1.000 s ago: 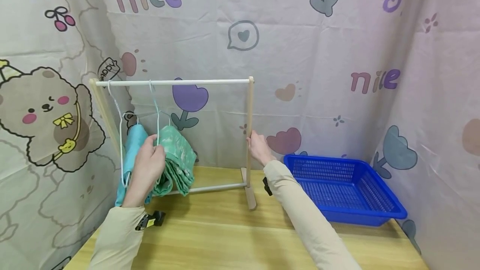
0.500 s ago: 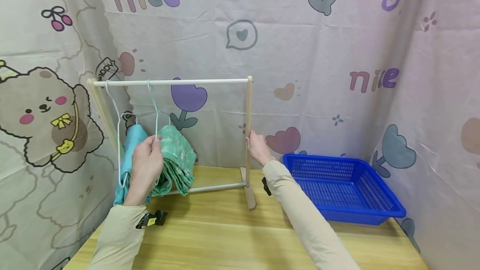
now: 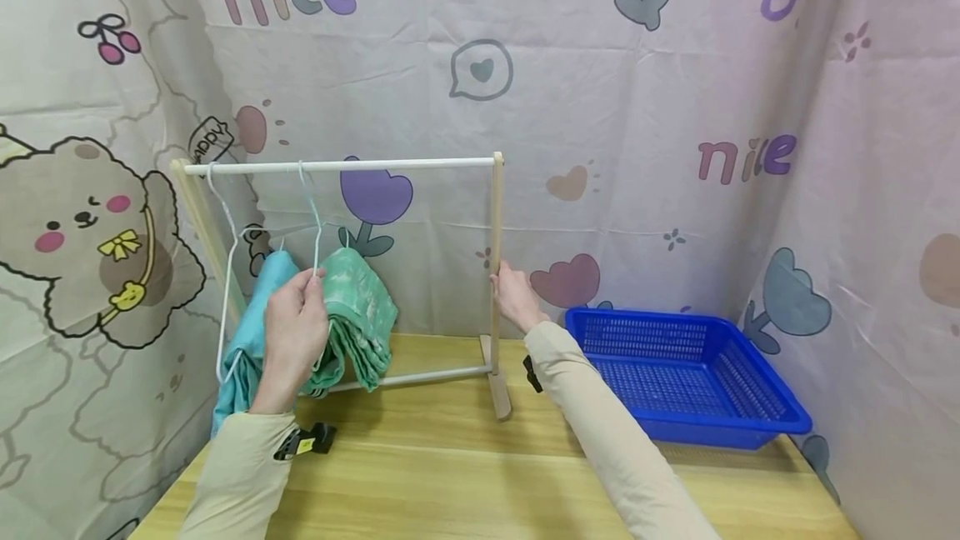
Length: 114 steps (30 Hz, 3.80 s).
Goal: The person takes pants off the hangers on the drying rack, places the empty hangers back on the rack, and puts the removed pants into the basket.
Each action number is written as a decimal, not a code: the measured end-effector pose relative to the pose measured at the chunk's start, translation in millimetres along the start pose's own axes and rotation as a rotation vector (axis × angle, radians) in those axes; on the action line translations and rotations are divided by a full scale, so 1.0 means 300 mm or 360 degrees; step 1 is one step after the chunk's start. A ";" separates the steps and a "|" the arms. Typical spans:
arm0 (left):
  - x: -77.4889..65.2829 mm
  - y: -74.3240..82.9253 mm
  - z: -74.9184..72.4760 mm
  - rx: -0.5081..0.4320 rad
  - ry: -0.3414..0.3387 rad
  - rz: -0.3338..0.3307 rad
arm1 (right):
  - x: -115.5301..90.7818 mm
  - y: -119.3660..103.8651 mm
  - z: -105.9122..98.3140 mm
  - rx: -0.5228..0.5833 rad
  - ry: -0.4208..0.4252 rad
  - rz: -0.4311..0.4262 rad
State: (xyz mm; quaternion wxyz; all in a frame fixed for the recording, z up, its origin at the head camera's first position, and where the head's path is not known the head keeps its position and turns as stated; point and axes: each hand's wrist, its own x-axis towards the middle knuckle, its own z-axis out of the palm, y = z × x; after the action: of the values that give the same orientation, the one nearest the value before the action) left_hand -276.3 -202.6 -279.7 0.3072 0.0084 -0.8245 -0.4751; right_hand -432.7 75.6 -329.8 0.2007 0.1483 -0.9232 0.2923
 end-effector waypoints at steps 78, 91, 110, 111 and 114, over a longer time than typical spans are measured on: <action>-0.120 0.026 0.089 -0.0305 -0.0089 0.0098 | -0.159 -0.004 0.180 0.0362 -0.0087 0.0331; -0.127 0.031 0.099 -0.0418 -0.0108 0.0081 | -0.293 -0.125 0.332 0.1414 -0.0963 0.0538; -0.138 0.046 0.098 -0.0493 -0.0139 0.0120 | -0.296 -0.133 0.384 0.2311 -0.0839 0.1006; -0.138 0.044 0.097 -0.0493 -0.0141 0.0125 | -0.291 -0.132 0.381 0.2371 -0.0793 0.1068; -0.138 0.037 0.095 -0.0475 -0.0145 0.0138 | -0.270 -0.127 0.368 0.2526 -0.0734 0.1187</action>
State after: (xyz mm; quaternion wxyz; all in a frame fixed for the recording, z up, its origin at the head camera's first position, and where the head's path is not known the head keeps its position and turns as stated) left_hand -254.2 -161.7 -301.7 0.2876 -0.0946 -0.7574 -0.5786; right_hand -378.3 -7.8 -431.3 -0.2580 -0.0109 -0.4557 0.8519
